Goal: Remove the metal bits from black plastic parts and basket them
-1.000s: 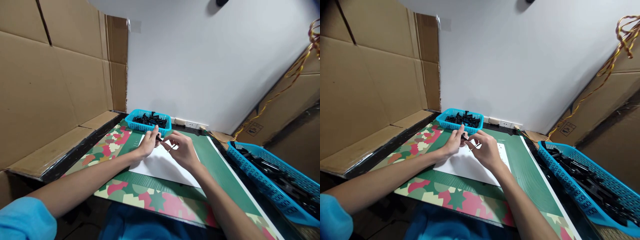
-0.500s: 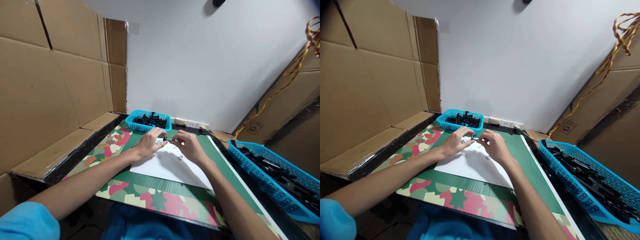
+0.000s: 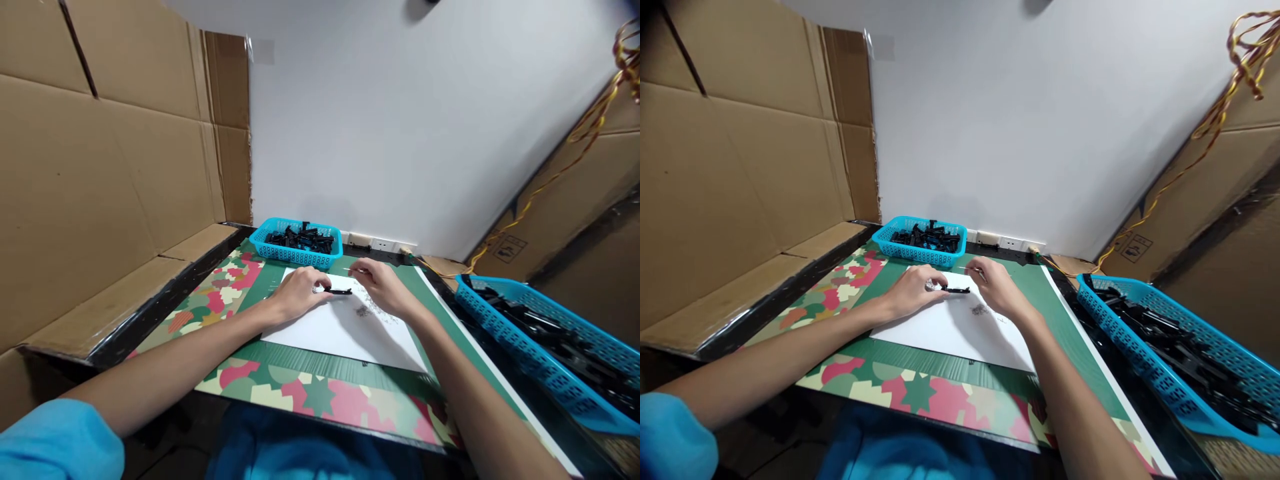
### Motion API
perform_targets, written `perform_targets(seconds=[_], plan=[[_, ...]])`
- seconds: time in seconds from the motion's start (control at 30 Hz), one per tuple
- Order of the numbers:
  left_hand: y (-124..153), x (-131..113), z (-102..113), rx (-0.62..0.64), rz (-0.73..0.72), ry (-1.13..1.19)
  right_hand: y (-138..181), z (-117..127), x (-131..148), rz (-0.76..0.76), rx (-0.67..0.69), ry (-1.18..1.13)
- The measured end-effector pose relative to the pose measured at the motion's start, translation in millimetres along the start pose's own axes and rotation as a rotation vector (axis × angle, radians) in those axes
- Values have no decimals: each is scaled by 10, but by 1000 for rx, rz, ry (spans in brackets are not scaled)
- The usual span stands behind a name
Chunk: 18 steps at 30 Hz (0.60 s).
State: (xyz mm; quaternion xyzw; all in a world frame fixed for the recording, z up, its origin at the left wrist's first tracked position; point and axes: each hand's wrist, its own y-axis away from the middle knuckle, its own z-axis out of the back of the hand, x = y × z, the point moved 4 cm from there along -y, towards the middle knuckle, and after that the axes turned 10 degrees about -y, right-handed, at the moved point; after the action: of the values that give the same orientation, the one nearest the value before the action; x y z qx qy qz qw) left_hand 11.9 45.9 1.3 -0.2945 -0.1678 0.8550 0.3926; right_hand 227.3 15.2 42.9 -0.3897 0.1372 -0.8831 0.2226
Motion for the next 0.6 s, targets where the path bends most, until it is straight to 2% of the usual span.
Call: perform_targets(seconds=[0.27,0.5,0.6], plan=[[-1,36,-70,24,-7,-15,21,-173,31,-18,172,-53],[1,-3,-65,29,-9,-5,1,-167,-24,-15,52,-177],[-1,5,-86,7,-14,17,-6,-158,11,-15,-67,-245]])
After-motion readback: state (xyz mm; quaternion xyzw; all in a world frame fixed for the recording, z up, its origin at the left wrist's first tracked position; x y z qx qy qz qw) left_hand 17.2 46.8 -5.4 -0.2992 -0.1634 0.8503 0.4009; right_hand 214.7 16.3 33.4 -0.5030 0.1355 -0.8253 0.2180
